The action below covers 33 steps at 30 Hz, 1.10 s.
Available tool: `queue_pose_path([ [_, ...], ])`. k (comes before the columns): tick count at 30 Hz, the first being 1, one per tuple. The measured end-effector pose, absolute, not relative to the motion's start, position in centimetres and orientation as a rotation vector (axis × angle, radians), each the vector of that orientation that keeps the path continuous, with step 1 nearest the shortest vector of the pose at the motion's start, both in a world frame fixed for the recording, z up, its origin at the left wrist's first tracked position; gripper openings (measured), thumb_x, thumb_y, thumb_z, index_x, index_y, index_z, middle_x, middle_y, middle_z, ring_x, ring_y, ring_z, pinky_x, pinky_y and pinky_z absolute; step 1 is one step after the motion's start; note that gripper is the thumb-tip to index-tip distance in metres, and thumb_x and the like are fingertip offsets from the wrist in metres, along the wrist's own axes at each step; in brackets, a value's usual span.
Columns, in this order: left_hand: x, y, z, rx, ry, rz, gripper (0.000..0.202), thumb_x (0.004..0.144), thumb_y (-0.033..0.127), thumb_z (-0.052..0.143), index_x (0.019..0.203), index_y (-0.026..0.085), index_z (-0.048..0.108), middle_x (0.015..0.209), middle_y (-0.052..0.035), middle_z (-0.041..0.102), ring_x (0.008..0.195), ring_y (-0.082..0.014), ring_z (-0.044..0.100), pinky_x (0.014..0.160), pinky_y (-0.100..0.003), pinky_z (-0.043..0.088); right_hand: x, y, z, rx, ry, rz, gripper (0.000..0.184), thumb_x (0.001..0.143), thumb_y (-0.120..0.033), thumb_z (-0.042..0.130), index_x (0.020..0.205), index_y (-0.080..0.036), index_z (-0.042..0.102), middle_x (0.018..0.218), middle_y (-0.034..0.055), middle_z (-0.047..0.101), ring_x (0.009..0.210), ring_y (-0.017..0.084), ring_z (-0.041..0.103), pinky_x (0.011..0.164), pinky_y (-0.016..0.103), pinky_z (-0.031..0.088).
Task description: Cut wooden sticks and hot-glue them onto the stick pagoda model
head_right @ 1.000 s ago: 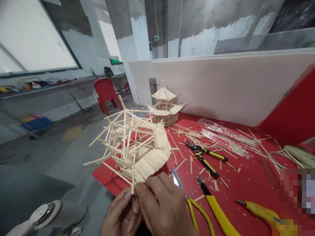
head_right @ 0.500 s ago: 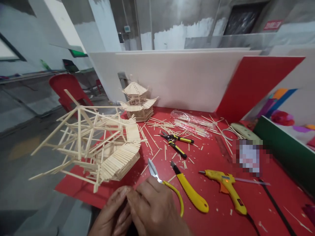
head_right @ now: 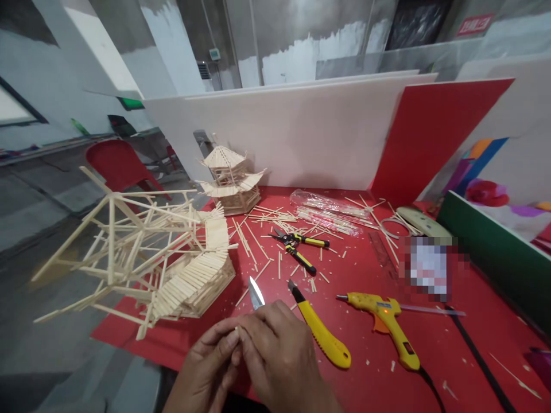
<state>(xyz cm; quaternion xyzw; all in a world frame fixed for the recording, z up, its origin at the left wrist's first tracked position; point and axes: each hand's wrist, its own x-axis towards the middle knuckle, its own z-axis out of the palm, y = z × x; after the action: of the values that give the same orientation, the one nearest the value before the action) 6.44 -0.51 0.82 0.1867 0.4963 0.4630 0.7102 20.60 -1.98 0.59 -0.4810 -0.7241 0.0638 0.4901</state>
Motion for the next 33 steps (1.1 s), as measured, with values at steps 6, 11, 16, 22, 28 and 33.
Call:
queue_pose_path([
  [6, 7.4, 0.2, 0.5, 0.523, 1.062, 1.018, 0.036, 0.056, 0.034, 0.093, 0.08, 0.016, 0.074, 0.055, 0.002, 0.064, 0.038, -0.0033, 0.046, 0.039, -0.013, 0.036, 21.3, -1.6, 0.1, -1.287, -1.776, 0.238, 0.017, 0.097, -0.017, 0.05, 0.102, -0.021, 0.065, 0.09, 0.0047, 0.065, 0.081, 0.016, 0.06, 0.072, 0.028, 0.046],
  [11, 8.7, 2.8, 0.2, 0.649, 1.036, 1.037, 0.038, 0.061, 0.034, 0.088, 0.088, 0.014, 0.07, 0.059, 0.0001, 0.068, 0.039, -0.0062, 0.052, 0.036, -0.014, 0.036, 24.3, -0.2, 1.2, -1.571, -1.938, 0.251, 0.02, 0.098, -0.024, 0.049, 0.094, -0.023, 0.069, 0.087, 0.004, 0.067, 0.079, 0.017, 0.063, 0.068, 0.027, 0.042],
  [16, 10.5, 5.9, -1.1, 0.749, 1.09, 1.056, 0.031, 0.065, 0.031, 0.08, 0.086, 0.014, 0.066, 0.057, 0.0008, 0.068, 0.033, -0.0071, 0.048, 0.032, -0.017, 0.036, 27.5, 4.8, 3.2, -2.003, -2.202, 0.268, 0.02, 0.093, -0.023, 0.052, 0.089, -0.023, 0.072, 0.089, 0.0049, 0.072, 0.081, 0.019, 0.066, 0.062, 0.027, 0.035],
  [22, 11.9, 7.5, -2.8, 0.694, 1.131, 1.076, 0.03, 0.061, 0.028, 0.079, 0.083, 0.013, 0.064, 0.066, -0.0031, 0.072, 0.038, -0.0096, 0.057, 0.031, -0.016, 0.034, 27.0, 11.7, 1.8, -2.007, -2.38, 0.325, 0.014, 0.088, -0.021, 0.059, 0.091, -0.023, 0.073, 0.094, 0.0053, 0.075, 0.092, 0.021, 0.068, 0.069, 0.027, 0.041],
  [28, 11.6, 7.9, -3.2, 0.677, 1.134, 1.059, 0.028, 0.063, 0.026, 0.076, 0.084, 0.012, 0.064, 0.065, -0.0024, 0.071, 0.037, -0.0088, 0.056, 0.03, -0.016, 0.034, 25.2, 15.0, -0.2, -2.023, -2.526, 0.408, 0.027, 0.096, -0.038, 0.059, 0.112, -0.017, 0.065, 0.111, 0.0062, 0.067, 0.098, 0.019, 0.065, 0.087, 0.04, 0.054],
  [33, 11.7, 8.3, -3.9, 0.686, 1.151, 1.046, 0.032, 0.064, 0.03, 0.077, 0.087, 0.013, 0.062, 0.065, -0.0012, 0.07, 0.036, -0.0092, 0.055, 0.03, -0.017, 0.034, 24.9, 16.2, -0.5, -2.02, -2.556, 0.458, 0.032, 0.096, -0.039, 0.06, 0.12, -0.017, 0.061, 0.122, 0.0081, 0.063, 0.104, 0.021, 0.064, 0.089, 0.042, 0.055],
])
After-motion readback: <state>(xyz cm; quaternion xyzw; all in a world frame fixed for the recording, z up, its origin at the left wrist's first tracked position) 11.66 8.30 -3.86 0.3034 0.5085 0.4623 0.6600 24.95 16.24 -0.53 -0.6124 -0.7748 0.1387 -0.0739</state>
